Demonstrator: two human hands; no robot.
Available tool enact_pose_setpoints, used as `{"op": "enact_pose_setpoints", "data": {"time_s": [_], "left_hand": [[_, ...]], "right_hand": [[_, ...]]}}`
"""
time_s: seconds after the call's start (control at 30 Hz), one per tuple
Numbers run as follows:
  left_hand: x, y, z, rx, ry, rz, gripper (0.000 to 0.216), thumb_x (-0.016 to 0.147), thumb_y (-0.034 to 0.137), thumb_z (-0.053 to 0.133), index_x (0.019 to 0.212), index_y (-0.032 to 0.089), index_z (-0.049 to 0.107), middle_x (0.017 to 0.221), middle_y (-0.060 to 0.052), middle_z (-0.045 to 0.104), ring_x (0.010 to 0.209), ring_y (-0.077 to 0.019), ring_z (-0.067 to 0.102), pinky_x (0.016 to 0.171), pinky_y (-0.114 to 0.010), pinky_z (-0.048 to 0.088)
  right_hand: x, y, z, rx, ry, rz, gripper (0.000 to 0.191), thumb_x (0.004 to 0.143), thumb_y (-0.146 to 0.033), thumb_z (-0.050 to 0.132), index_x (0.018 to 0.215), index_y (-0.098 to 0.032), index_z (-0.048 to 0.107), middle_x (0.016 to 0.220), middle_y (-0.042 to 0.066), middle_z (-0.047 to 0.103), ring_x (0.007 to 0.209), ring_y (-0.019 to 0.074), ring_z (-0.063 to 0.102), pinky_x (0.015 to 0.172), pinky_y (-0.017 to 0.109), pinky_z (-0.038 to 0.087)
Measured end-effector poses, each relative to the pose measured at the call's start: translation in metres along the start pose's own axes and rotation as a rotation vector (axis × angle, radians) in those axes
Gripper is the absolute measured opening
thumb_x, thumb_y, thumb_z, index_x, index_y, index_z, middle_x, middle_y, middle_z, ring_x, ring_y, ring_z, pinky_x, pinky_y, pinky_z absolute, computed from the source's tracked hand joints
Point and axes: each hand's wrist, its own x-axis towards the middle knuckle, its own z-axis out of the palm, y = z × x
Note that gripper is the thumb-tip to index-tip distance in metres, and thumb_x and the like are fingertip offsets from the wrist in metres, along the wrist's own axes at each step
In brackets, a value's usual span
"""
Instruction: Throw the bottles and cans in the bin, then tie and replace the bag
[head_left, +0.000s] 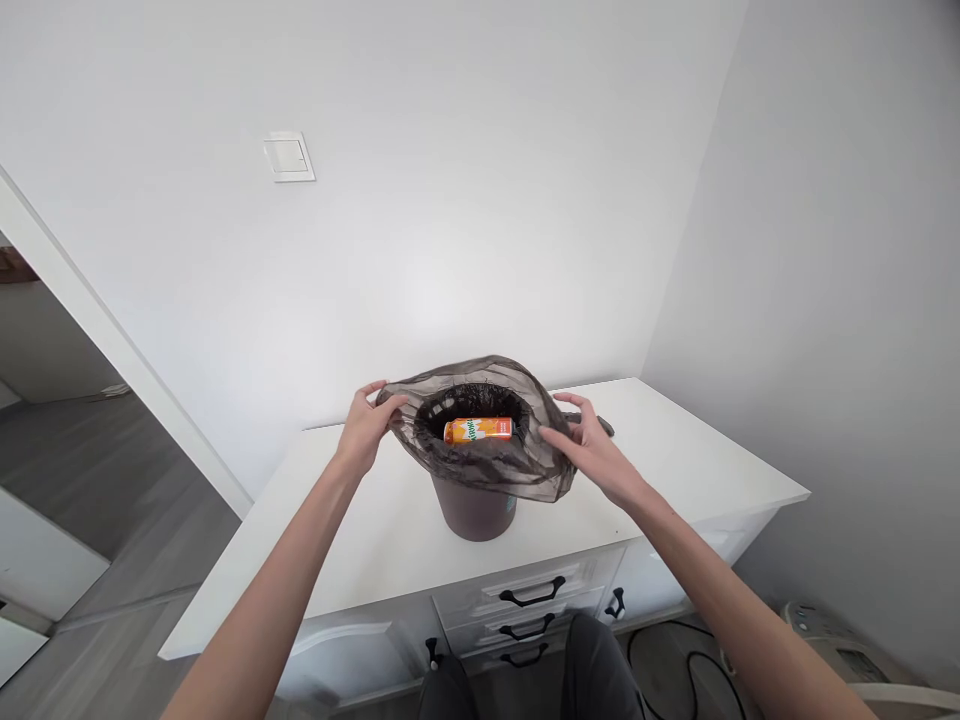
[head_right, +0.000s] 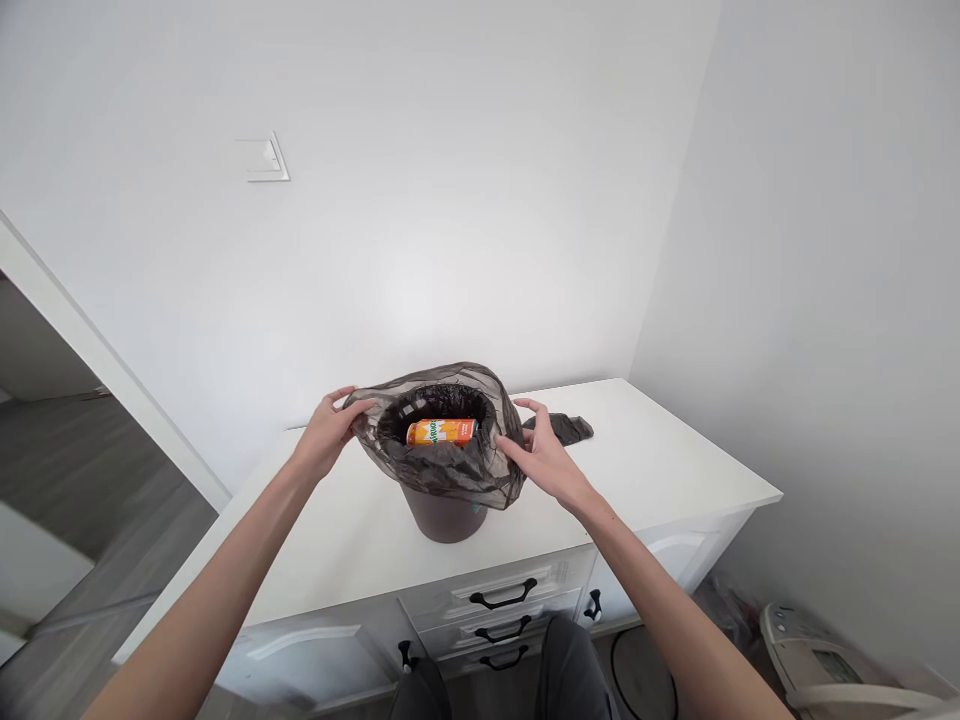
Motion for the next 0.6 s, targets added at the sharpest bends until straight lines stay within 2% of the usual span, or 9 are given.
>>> {"op": "enact_pose_setpoints", "data": {"time_s": [0.1, 0.23, 0.33, 0.47, 0.6], "left_hand": [[-0.006, 0.019, -0.001, -0.011, 0.037, 0.14, 0.07, 0.066, 0.023, 0.085, 0.129, 0.021, 0.054, 0.084, 0.002, 0.065, 0.062, -0.0109, 0.06, 0.063, -0.026, 0.05], [-0.02, 0.044, -0.005, -0.006, 0.117, 0.35, 0.057, 0.07, 0.02, 0.079, 0.123, 0.023, 0.057, 0.079, 0.005, 0.06, 0.059, -0.0104, 0.056, 0.059, -0.025, 0.05], [-0.029, 0.063, -0.01, 0.032, 0.216, 0.509, 0.047, 0.073, 0.016, 0.075, 0.116, 0.023, 0.059, 0.075, 0.006, 0.054, 0.061, -0.0098, 0.055, 0.058, -0.022, 0.048], [-0.04, 0.078, -0.019, 0.042, 0.333, 0.659, 0.038, 0.076, 0.013, 0.071, 0.11, 0.025, 0.06, 0.071, 0.008, 0.046, 0.059, -0.0086, 0.053, 0.057, -0.019, 0.048], [-0.048, 0.077, -0.029, 0.017, 0.425, 0.682, 0.035, 0.076, 0.013, 0.07, 0.106, 0.026, 0.059, 0.074, 0.007, 0.047, 0.064, -0.0114, 0.058, 0.057, -0.021, 0.053]], "right_hand": [[0.0, -0.018, -0.008, -0.024, 0.157, -0.098, 0.077, 0.081, -0.064, 0.074, 0.142, -0.028, 0.043, 0.075, -0.003, 0.067, 0.067, 0.0196, 0.064, 0.06, 0.031, 0.053], [0.001, -0.039, -0.023, -0.046, 0.278, -0.176, 0.064, 0.086, -0.067, 0.066, 0.133, -0.027, 0.051, 0.064, -0.007, 0.058, 0.053, 0.0156, 0.054, 0.05, 0.027, 0.043], [0.001, -0.049, -0.032, -0.175, 0.323, -0.234, 0.058, 0.093, -0.07, 0.056, 0.13, -0.025, 0.054, 0.06, -0.005, 0.057, 0.051, 0.0162, 0.052, 0.049, 0.028, 0.04], [-0.001, -0.053, -0.044, -0.448, 0.38, -0.347, 0.062, 0.099, -0.073, 0.043, 0.133, -0.023, 0.055, 0.059, -0.002, 0.062, 0.055, 0.0192, 0.058, 0.055, 0.03, 0.042], [-0.004, -0.045, -0.058, -0.595, 0.401, -0.326, 0.062, 0.1, -0.076, 0.036, 0.107, -0.022, 0.066, 0.062, 0.002, 0.066, 0.055, 0.0191, 0.06, 0.058, 0.03, 0.042]]}}
